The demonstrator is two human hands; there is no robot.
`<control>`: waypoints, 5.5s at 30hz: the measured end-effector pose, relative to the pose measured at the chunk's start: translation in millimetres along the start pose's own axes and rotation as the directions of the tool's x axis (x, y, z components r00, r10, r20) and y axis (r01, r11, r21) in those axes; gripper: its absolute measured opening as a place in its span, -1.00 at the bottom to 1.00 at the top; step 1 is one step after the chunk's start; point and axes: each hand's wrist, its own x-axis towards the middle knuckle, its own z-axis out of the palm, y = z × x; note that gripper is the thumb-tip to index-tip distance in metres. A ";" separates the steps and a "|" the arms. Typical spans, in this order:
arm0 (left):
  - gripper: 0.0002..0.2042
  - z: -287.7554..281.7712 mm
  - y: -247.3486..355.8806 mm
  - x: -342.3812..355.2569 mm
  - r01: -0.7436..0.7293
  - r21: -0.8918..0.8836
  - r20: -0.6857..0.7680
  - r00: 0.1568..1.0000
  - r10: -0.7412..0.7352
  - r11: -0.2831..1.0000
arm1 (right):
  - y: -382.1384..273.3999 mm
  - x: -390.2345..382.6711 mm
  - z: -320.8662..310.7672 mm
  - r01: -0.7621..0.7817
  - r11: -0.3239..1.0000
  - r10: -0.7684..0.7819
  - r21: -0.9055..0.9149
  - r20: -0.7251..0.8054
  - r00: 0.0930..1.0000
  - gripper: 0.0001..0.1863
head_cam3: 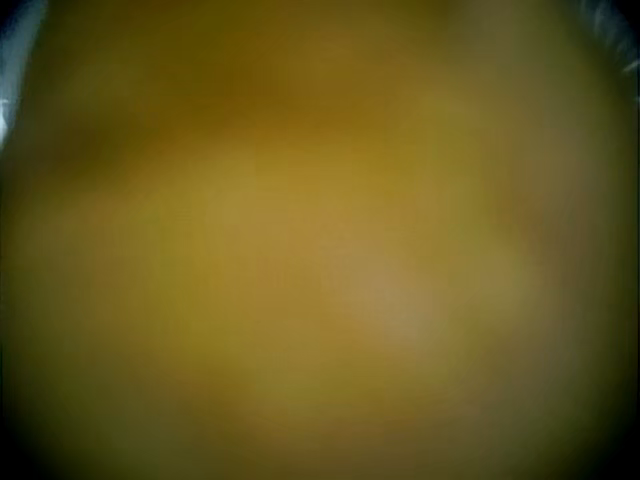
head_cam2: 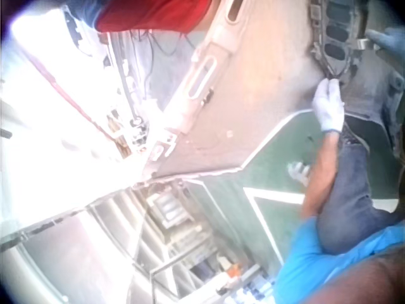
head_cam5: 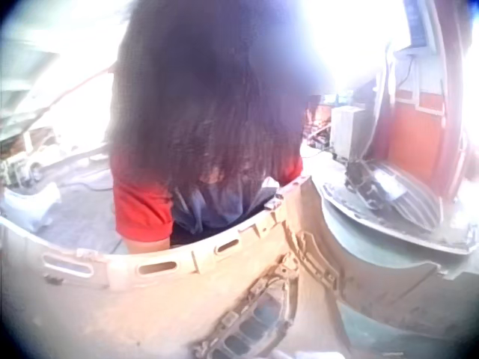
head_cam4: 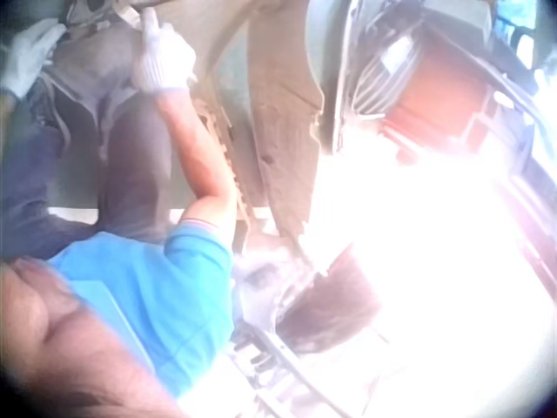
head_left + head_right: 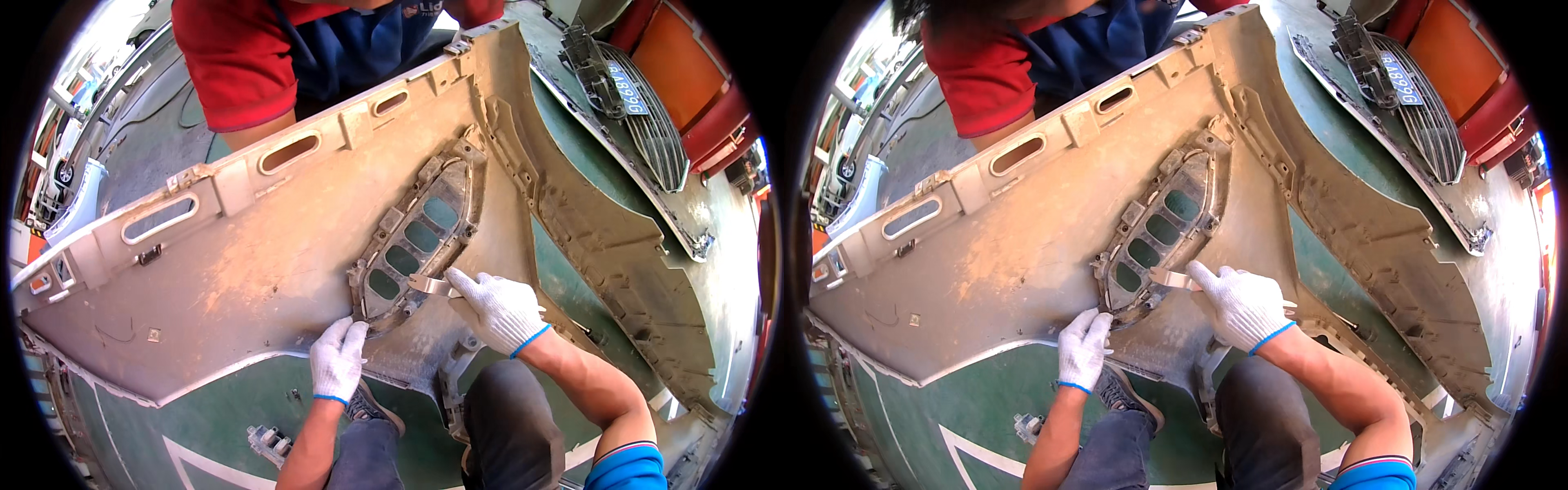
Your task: The person puts on white gloves and works on a detached car bumper lying on the floor. They use a screwdriver to remove screws from a fog light housing and then detach the housing from the bumper. The person then manipulates the internal components of the bumper.
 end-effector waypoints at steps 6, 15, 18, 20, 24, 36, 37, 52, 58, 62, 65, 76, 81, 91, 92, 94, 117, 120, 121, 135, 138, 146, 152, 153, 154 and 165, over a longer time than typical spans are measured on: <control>-0.62 5.1 -4.1 -5.2 -0.041 -0.099 -0.008 0.999 0.041 0.994 | -8.0 10.7 -26.7 0.044 0.985 -0.029 -0.166 0.094 0.995 -0.56; -0.66 9.2 -11.7 -24.2 0.025 -0.409 0.005 1.000 -0.025 0.912 | -24.3 25.2 -24.8 0.152 0.978 -0.131 -0.145 0.141 0.981 -0.59; -0.63 12.6 -2.5 -24.8 0.014 -0.444 0.021 1.000 -0.005 0.896 | -24.8 22.7 -27.5 0.130 0.984 -0.106 -0.123 0.187 0.977 -0.59; -0.61 16.6 5.1 -24.9 0.061 -0.534 0.056 0.998 -0.037 0.843 | -24.2 23.8 -30.0 0.119 0.985 -0.091 -0.126 0.211 0.973 -0.59; -0.58 10.4 12.5 -16.1 0.123 -0.555 0.109 0.991 -0.074 0.822 | -29.2 27.1 -36.0 0.129 0.982 -0.097 -0.136 0.222 0.970 -0.63; -0.59 16.9 0.9 -11.1 0.114 -0.589 0.110 0.992 -0.060 0.800 | -60.2 68.3 -53.8 0.357 0.922 -0.315 -0.152 0.244 0.917 -0.53; -0.59 17.8 -1.7 -10.9 0.100 -0.603 0.109 0.993 -0.042 0.792 | -66.9 73.6 -54.9 0.397 0.903 -0.349 -0.162 0.261 0.900 -0.53; -0.70 24.4 3.3 3.4 -0.092 -0.209 -0.093 0.993 0.074 0.974 | -141.8 145.2 -65.4 0.720 0.551 -0.277 -0.423 0.721 0.636 -0.62; -0.70 23.3 -1.8 2.4 -0.159 -0.109 -0.159 0.977 0.141 0.981 | -160.4 158.1 -62.9 0.799 0.443 -0.308 -0.407 0.768 0.562 -0.66; -0.69 23.6 0.6 3.7 -0.174 -0.070 -0.150 0.975 0.162 0.982 | -165.3 162.9 -64.4 0.810 0.436 -0.277 -0.391 0.798 0.535 -0.68; -0.66 28.4 6.4 5.6 -0.214 -0.045 -0.168 0.965 0.203 0.976 | -175.2 172.1 -68.9 0.801 0.427 -0.102 -0.419 0.858 0.503 -0.70; -0.68 17.9 -1.0 -10.5 -0.268 0.023 -0.141 0.953 0.269 0.963 | -181.0 184.1 -55.5 0.807 0.441 -0.067 -0.392 0.883 0.465 -0.82; -0.70 14.3 -4.9 -5.3 -0.211 -0.136 -0.118 0.974 0.196 0.968 | -178.7 174.1 -47.2 0.809 0.436 -0.150 -0.393 0.855 0.496 -0.83; -0.76 6.8 11.7 -3.9 -0.193 0.166 -0.070 0.976 0.207 0.967 | -145.4 149.7 -58.7 0.636 0.692 -0.168 -0.342 0.781 0.602 -0.78; -0.76 7.5 8.2 -1.5 -0.199 0.101 -0.042 0.978 0.204 0.975 | -146.0 148.0 -59.6 0.618 0.705 -0.143 -0.348 0.783 0.605 -0.78; -0.75 9.3 -2.0 5.1 -0.202 -0.030 0.011 0.979 0.203 0.979 | -141.3 143.0 -59.0 0.633 0.700 -0.217 -0.331 0.745 0.630 -0.78; -0.69 9.3 19.5 15.8 0.382 -0.590 0.285 0.923 -0.259 0.711 | -125.2 115.1 -48.3 0.479 0.803 -0.154 -0.354 0.653 0.742 -0.67; -0.71 12.0 21.2 18.2 0.377 -0.570 0.274 0.925 -0.264 0.730 | -124.5 111.4 -49.4 0.465 0.821 -0.175 -0.332 0.629 0.758 -0.67; -0.71 11.2 20.5 18.4 0.390 -0.566 0.284 0.919 -0.272 0.726 | -123.8 110.2 -50.1 0.457 0.826 -0.176 -0.329 0.620 0.764 -0.67; -0.75 2.8 40.6 18.9 0.417 -0.450 0.237 0.908 -0.345 0.789 | -124.7 99.4 -57.6 0.449 0.825 -0.226 -0.342 0.530 0.818 -0.66; -0.71 -0.3 32.3 18.2 0.419 -0.420 0.231 0.907 -0.352 0.805 | -139.1 116.9 -99.8 0.356 0.893 -0.161 -0.277 0.542 0.825 -0.66; -0.61 5.7 21.8 22.9 0.195 -0.133 0.099 0.978 -0.183 0.972 | -73.0 167.3 -97.1 0.440 0.879 -0.246 -0.186 0.613 0.751 -0.56; -0.58 4.1 18.0 23.1 0.170 -0.111 0.095 0.983 -0.160 0.979 | -77.5 190.7 -91.6 0.405 0.888 -0.109 -0.216 0.756 0.645 -0.56; -0.59 4.6 17.6 23.5 0.173 -0.117 0.103 0.981 -0.162 0.978 | -80.2 193.2 -90.4 0.394 0.890 -0.089 -0.229 0.761 0.642 -0.56; -0.59 5.8 16.9 23.4 0.177 -0.122 0.107 0.981 -0.164 0.977 | -81.8 195.0 -89.2 0.384 0.891 -0.068 -0.241 0.766 0.639 -0.55; -0.55 2.0 20.6 25.0 0.143 -0.052 0.110 0.984 -0.137 0.988 | -88.4 199.3 -87.5 0.435 0.857 -0.073 -0.275 0.772 0.631 -0.57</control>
